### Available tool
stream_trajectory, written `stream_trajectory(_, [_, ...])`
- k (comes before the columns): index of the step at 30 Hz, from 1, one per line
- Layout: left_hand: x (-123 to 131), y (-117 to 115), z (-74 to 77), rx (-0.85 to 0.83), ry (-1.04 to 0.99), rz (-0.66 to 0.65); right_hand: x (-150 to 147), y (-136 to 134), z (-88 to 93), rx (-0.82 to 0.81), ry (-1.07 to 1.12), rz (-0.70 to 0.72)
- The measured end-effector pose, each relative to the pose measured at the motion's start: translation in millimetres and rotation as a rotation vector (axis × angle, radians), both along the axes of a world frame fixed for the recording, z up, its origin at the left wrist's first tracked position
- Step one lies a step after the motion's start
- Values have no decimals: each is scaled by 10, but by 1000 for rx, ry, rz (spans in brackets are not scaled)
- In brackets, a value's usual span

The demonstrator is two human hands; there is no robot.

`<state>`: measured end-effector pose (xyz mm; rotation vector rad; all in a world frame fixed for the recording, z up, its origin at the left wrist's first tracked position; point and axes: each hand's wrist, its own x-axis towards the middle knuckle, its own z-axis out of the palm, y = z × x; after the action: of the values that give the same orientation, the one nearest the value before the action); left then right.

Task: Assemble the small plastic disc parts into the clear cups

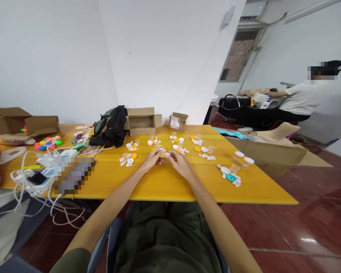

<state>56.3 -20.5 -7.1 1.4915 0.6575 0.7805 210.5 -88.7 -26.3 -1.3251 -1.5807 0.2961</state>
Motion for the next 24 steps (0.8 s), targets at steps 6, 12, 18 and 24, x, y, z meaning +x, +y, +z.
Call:
stream_trajectory(6, [-1, -6, 0, 0, 20, -1, 20, -13, 13, 147, -62, 50])
stream_trajectory(12, [-2, -11, 4, -10, 20, -2, 34, -10, 5, 139, -77, 55])
stream_trajectory(18, [1, -11, 6, -17, 14, -2, 10, -19, 28, 112, -47, 35])
stream_trajectory(24, [-3, -6, 9, 5, -15, -34, -5, -39, 73, -14, 7, -10])
